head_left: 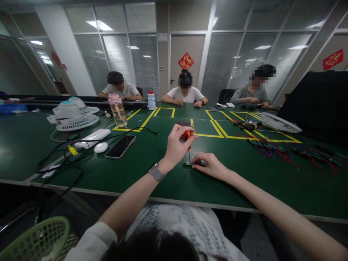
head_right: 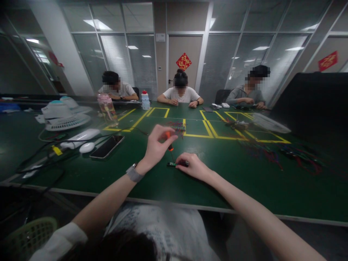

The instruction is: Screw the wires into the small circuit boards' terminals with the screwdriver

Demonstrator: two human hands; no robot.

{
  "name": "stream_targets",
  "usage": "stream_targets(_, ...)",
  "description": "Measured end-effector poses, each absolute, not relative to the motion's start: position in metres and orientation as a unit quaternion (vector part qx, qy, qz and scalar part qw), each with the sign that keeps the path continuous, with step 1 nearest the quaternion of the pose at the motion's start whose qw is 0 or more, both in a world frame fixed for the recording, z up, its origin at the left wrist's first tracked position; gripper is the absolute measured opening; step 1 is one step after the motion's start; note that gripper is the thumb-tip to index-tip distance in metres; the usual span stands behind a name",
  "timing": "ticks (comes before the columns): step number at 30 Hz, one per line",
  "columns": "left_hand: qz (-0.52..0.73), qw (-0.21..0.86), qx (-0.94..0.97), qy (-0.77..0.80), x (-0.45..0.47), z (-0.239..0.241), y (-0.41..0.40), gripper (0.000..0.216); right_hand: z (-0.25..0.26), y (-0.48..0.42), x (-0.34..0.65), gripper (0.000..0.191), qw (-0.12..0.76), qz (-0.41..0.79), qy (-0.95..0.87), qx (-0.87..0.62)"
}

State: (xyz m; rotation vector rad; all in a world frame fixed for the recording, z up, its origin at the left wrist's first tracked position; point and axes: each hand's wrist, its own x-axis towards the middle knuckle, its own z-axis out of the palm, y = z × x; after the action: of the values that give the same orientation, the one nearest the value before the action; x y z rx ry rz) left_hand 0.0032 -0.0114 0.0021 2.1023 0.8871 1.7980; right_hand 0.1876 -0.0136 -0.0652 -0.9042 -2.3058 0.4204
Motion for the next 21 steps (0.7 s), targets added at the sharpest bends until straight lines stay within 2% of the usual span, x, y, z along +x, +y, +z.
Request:
stream_targets(5, 0.585, 0.233, 0.740, 0.233, 0.0056, 0.0010, -0.0116, 0.031, -0.0642, -0.0142, 0.1872, 0.006, 0.310, 0.146, -0.880, -0.330)
stream_targets(11, 0.611, 0.079, 0.722, 0.314, 0.0063, 0.0039, -0.0130, 0.020, -0.0614, -0.0169, 0.1870, 0.009, 0.304, 0.109, -0.899, -0.295)
stream_targets(17, 0.596, 0.211, 0.733, 0.251, 0.0059, -0.0011, -0.0075, 0.036, -0.0617, -0.0167, 0.1877, 0.010, 0.298, 0.103, -0.906, -0.283)
stream_targets(21, 0.609, 0.130, 0.719, 0.308, 0.0044, -0.0016, -0.0041, 0.027, -0.0612, -0.0167, 0.1881, 0.010, 0.299, 0.099, -0.907, -0.279)
